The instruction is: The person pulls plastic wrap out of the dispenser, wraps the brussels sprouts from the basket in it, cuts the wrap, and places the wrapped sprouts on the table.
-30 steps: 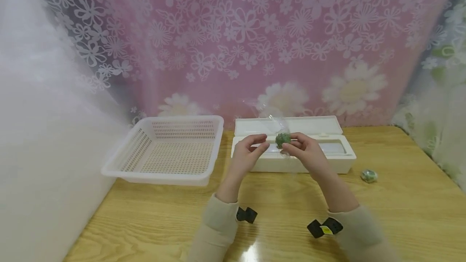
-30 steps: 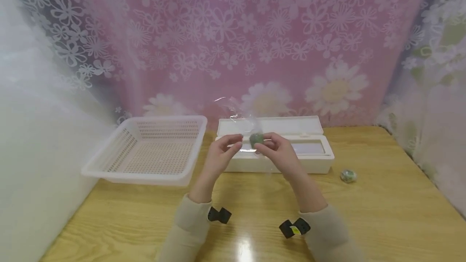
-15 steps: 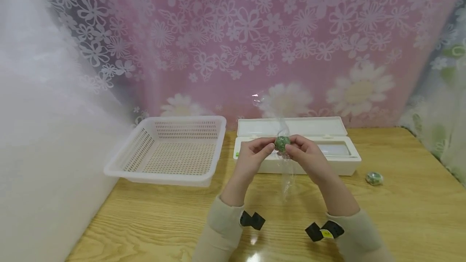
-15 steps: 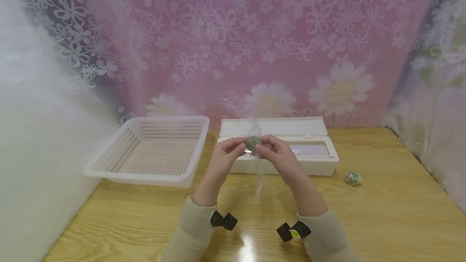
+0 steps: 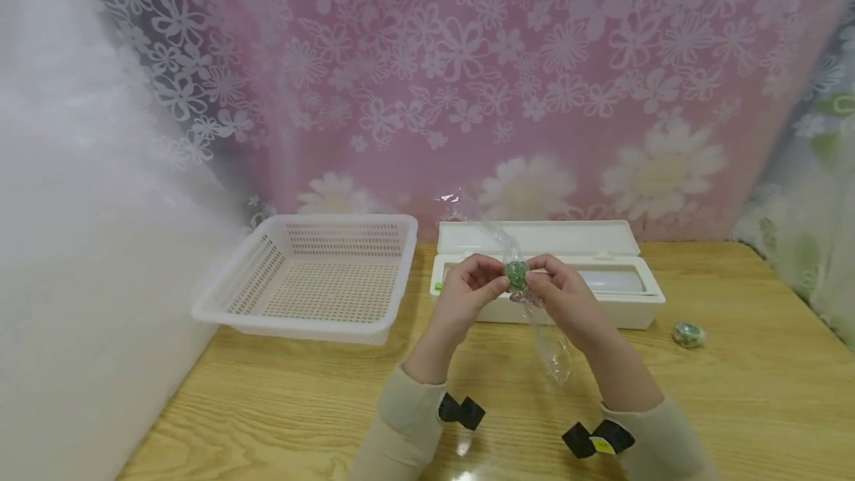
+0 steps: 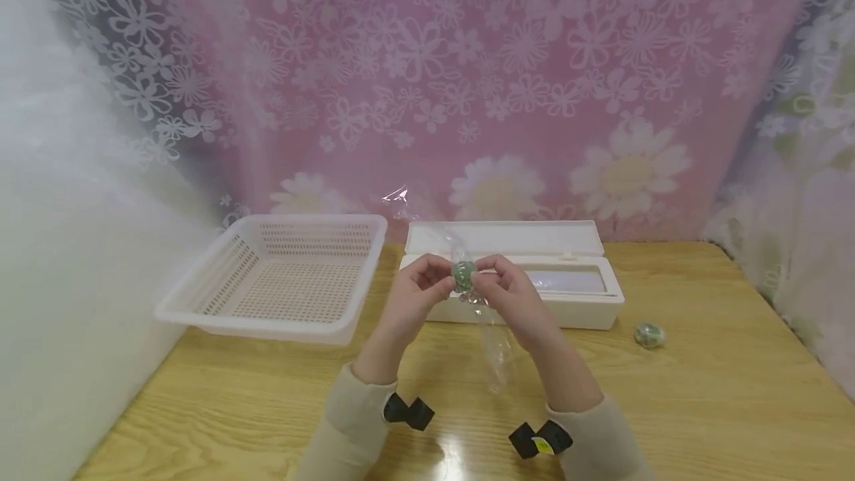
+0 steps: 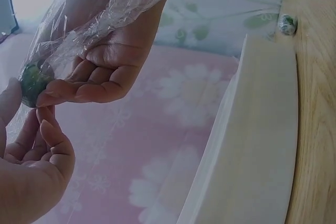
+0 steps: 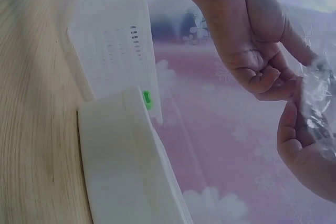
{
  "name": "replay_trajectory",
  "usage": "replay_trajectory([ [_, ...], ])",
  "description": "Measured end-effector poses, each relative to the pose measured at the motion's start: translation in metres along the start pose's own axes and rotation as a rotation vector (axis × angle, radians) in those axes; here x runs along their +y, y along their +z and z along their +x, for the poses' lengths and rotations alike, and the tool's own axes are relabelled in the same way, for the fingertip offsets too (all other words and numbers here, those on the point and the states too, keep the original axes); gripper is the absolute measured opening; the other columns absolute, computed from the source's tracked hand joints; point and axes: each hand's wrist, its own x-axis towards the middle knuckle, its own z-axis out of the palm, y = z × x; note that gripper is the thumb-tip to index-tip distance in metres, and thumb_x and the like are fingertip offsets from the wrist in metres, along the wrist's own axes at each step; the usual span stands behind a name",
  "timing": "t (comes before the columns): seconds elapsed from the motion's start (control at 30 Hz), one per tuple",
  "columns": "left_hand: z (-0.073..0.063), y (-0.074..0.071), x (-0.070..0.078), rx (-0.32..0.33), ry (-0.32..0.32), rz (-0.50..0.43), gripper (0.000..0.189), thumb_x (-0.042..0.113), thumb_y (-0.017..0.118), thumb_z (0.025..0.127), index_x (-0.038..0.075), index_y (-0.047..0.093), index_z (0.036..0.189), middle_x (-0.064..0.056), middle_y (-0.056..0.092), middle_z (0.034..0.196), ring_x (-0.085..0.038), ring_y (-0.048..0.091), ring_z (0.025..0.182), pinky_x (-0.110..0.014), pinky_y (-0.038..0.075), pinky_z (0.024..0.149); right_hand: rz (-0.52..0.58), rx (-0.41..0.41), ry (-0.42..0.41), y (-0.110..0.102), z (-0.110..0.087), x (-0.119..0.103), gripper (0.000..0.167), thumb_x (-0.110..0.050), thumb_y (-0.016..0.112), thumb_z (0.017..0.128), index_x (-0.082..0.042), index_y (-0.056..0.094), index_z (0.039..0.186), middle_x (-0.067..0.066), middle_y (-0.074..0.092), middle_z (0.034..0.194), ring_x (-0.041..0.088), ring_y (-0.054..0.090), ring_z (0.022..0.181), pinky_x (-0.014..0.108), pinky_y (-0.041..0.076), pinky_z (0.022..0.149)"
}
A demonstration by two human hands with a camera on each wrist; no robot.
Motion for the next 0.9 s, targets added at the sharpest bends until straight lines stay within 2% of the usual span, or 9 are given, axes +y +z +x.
replay_trajectory([
  [0.2,0.0,0.001,-0.003,-0.039,0.004,0.035,0.026,-0.003,0.056,0.084,-0.013,0.053,0.108,0.002,0.057,0.087,-0.007,0.053,0.079,-0.022,0.045,0.069,-0.075,0.013,-0.009,-0.001,-0.003,0.0,0.008,-0.005,0.042,0.093,-0.008,0.049,0.097,-0.003,0.06,0.084,0.01,0.057,0.079,0.023,0.047,0.075],
  [0.33,-0.001,0.001,-0.001,-0.067,0.014,0.031,0.027,0.001,0.057,0.085,-0.013,0.053,0.108,0.001,0.058,0.089,-0.009,0.053,0.082,-0.034,0.048,0.075,-0.144,0.032,-0.015,0.0,-0.004,0.0,0.004,-0.004,0.045,0.092,-0.004,0.047,0.096,-0.003,0.061,0.084,0.009,0.057,0.077,0.023,0.047,0.071],
  [0.4,-0.001,0.001,0.0,-0.06,0.012,0.037,0.026,0.002,0.057,0.085,-0.013,0.054,0.107,0.001,0.058,0.088,-0.01,0.054,0.082,-0.04,0.047,0.076,-0.204,0.049,-0.026,0.0,-0.004,-0.001,0.006,-0.004,0.046,0.092,0.0,0.048,0.096,-0.003,0.061,0.084,0.01,0.057,0.077,0.023,0.047,0.071],
  [0.5,-0.002,0.001,0.002,-0.006,-0.023,0.011,0.024,0.001,0.056,0.085,-0.014,0.054,0.104,0.003,0.058,0.083,-0.008,0.053,0.075,-0.035,0.048,0.071,-0.324,0.101,-0.087,0.002,-0.003,-0.001,0.009,-0.002,0.044,0.092,0.005,0.051,0.093,0.001,0.06,0.085,0.011,0.057,0.077,0.023,0.048,0.07],
  [0.57,-0.002,0.002,0.004,0.041,-0.065,-0.062,0.021,0.001,0.055,0.085,-0.013,0.055,0.1,0.003,0.058,0.079,-0.007,0.052,0.071,-0.025,0.047,0.066,-0.464,0.152,-0.191,0.002,-0.001,0.001,0.01,0.003,0.045,0.09,0.005,0.055,0.093,0.004,0.06,0.085,0.012,0.058,0.076,0.021,0.048,0.069],
  [0.63,-0.002,0.003,0.006,0.073,-0.109,-0.175,0.014,0.003,0.053,0.086,-0.009,0.057,0.093,0.002,0.057,0.078,-0.006,0.052,0.067,-0.019,0.046,0.061,-0.628,0.196,-0.344,0.001,0.0,0.003,0.012,0.007,0.051,0.085,0.004,0.058,0.095,0.008,0.06,0.087,0.015,0.057,0.076,0.019,0.047,0.068],
  [0.73,-0.003,0.005,0.009,0.077,-0.152,-0.34,0.008,0.009,0.053,0.088,0.004,0.059,0.085,0.001,0.057,0.077,-0.006,0.054,0.065,-0.016,0.046,0.058,-0.852,0.219,-0.586,0.003,0.002,0.006,0.019,-0.005,0.056,0.086,0.003,0.059,0.103,0.012,0.058,0.09,0.019,0.054,0.076,0.019,0.044,0.067],
  [0.8,-0.003,0.006,0.01,0.058,-0.162,-0.395,0.01,0.014,0.055,0.089,0.01,0.059,0.081,0.001,0.058,0.077,-0.006,0.055,0.064,-0.016,0.046,0.058,-0.916,0.196,-0.71,0.005,0.002,0.006,0.028,-0.017,0.055,0.088,0.003,0.057,0.107,0.014,0.053,0.09,0.021,0.049,0.075,0.02,0.041,0.065],
  [0.9,-0.004,0.006,0.01,0.034,-0.161,-0.411,0.011,0.017,0.057,0.087,0.011,0.06,0.079,0.002,0.059,0.076,-0.006,0.056,0.064,-0.016,0.046,0.058,-0.924,0.156,-0.797,0.01,0.003,0.005,0.037,-0.028,0.048,0.091,0.004,0.058,0.106,0.015,0.048,0.09,0.02,0.044,0.075,0.021,0.038,0.063],
])
